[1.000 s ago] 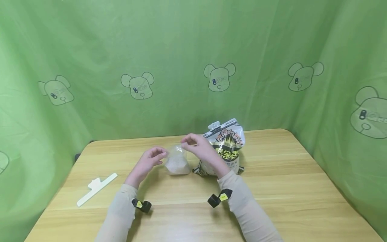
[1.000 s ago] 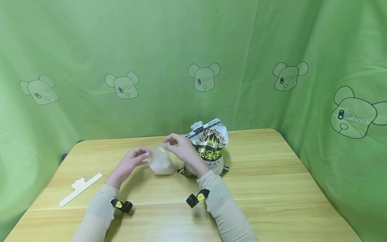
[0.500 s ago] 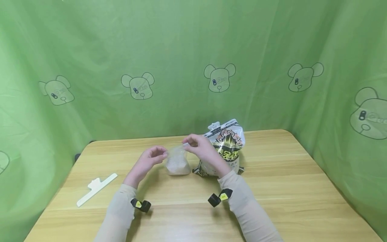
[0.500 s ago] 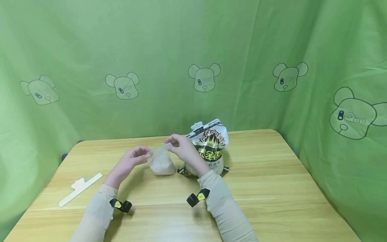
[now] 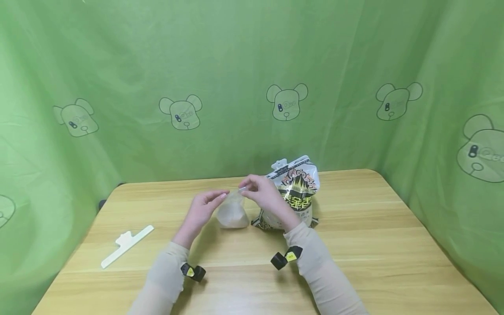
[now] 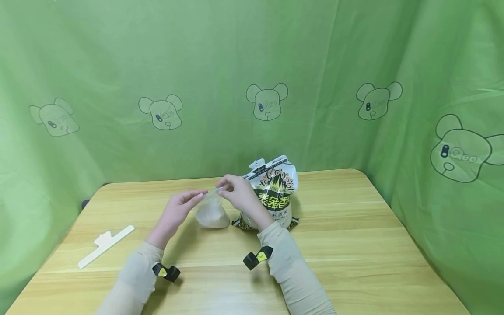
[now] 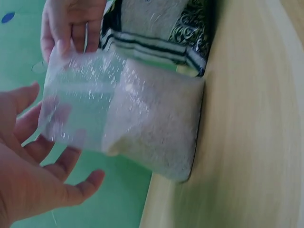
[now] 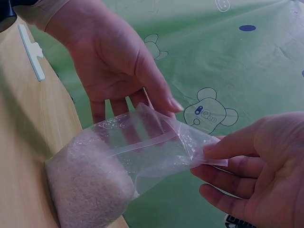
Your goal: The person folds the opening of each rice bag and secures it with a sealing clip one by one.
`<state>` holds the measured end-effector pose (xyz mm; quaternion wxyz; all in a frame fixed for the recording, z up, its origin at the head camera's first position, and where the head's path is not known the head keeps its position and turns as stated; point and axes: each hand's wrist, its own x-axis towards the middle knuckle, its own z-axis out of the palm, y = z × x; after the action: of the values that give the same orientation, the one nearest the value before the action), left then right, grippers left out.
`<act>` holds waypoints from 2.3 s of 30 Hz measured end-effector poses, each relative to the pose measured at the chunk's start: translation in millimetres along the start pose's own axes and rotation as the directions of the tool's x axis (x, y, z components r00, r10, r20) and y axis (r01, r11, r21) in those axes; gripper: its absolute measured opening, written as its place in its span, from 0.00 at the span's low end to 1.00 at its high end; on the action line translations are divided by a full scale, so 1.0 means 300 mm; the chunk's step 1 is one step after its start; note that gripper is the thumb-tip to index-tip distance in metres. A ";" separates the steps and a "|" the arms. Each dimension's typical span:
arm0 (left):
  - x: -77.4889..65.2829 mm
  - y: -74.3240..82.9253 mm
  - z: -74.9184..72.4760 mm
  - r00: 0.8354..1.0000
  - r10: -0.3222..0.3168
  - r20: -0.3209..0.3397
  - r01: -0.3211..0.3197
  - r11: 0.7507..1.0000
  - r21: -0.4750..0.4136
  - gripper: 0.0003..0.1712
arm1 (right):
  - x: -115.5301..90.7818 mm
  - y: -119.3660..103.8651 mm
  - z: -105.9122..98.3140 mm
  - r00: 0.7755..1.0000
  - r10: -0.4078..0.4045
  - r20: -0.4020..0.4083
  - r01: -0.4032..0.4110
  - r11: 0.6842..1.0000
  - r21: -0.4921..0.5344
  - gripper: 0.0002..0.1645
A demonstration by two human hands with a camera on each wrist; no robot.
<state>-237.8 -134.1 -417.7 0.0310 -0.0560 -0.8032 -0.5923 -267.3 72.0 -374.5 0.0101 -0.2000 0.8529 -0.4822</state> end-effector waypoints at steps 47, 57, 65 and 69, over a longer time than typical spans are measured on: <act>0.004 -0.013 -0.081 0.996 0.087 -0.010 -0.079 0.939 0.334 0.09 | -0.011 -0.011 -0.003 0.999 -0.034 0.020 0.035 0.999 -0.021 0.08; 0.005 -0.004 -0.095 0.996 0.091 0.026 -0.095 0.940 0.327 0.09 | -0.009 -0.009 -0.006 0.999 -0.051 0.015 0.051 0.998 -0.020 0.08; 0.004 -0.008 -0.106 0.993 0.107 0.056 -0.120 0.931 0.344 0.09 | -0.005 -0.009 -0.004 0.998 -0.053 0.019 0.053 0.998 -0.016 0.08; 0.003 -0.006 -0.103 0.991 0.114 0.068 -0.131 0.931 0.340 0.10 | -0.004 -0.007 -0.002 0.999 -0.046 0.015 0.047 0.999 -0.020 0.08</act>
<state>-239.4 -164.0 -410.3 0.0581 -0.1138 -0.8895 -0.4386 -265.7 71.8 -372.7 0.0033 -0.2234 0.8528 -0.4720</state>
